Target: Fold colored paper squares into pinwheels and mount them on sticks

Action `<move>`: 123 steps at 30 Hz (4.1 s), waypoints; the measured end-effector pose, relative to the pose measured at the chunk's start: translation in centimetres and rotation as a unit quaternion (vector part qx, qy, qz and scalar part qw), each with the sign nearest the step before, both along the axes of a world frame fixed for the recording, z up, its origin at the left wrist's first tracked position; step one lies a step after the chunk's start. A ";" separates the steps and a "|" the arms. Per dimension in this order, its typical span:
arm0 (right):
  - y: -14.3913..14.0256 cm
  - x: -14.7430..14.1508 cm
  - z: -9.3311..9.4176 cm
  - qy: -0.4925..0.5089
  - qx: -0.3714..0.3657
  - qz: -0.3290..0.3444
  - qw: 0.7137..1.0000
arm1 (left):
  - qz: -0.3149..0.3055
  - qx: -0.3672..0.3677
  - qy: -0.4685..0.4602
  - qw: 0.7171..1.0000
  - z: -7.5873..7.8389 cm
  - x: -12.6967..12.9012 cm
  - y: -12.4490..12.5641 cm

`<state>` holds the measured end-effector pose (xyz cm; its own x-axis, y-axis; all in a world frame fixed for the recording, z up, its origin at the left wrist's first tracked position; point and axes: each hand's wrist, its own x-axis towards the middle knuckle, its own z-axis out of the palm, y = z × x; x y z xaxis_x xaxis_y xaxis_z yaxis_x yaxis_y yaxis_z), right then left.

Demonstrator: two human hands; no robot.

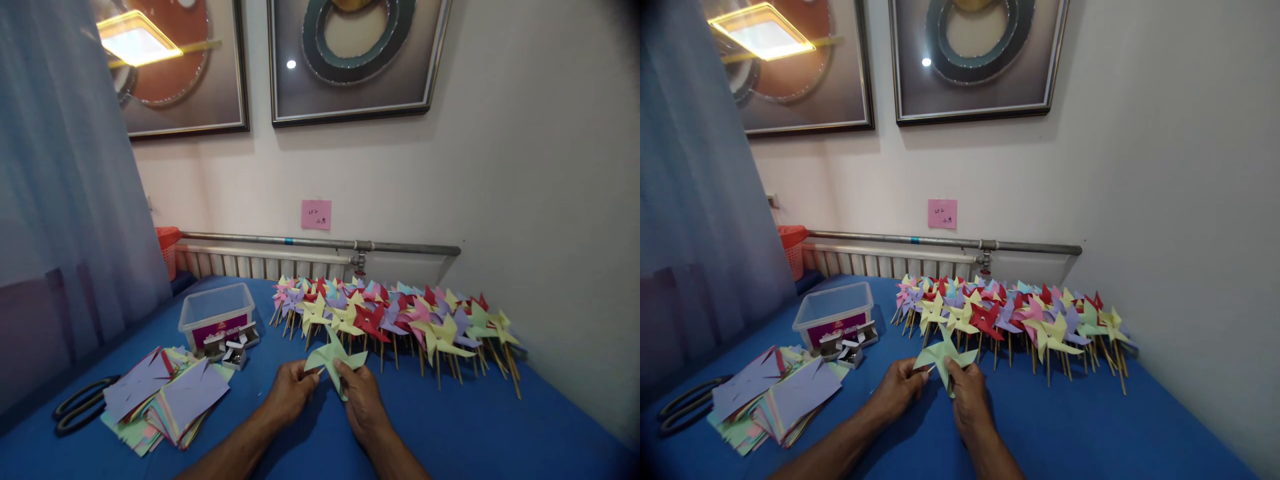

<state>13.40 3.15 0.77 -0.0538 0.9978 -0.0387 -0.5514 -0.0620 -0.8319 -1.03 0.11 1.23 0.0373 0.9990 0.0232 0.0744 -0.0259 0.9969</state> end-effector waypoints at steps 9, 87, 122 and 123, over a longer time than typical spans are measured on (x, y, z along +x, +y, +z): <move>1.7 1.7 -0.3 -0.072 0.043 -0.064 0.994 | 0.031 0.003 0.051 0.998 -0.6 -0.8 0.7; 3.3 10.4 0.6 -0.667 0.015 -0.212 0.714 | 0.003 0.112 0.346 0.931 -0.6 0.0 -0.6; 3.5 10.9 1.0 -0.689 0.015 -0.224 0.689 | -0.012 0.121 0.363 0.924 -0.6 -0.1 -0.9; 3.4 10.9 1.1 -0.688 0.018 -0.229 0.688 | -0.013 0.124 0.361 0.924 -0.6 -0.1 -0.8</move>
<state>24.33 6.59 1.85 0.3301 0.8993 0.2869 0.8058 -0.1101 -0.5818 -1.17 -0.70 0.61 0.1559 0.9648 0.2117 0.7143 -0.2582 0.6505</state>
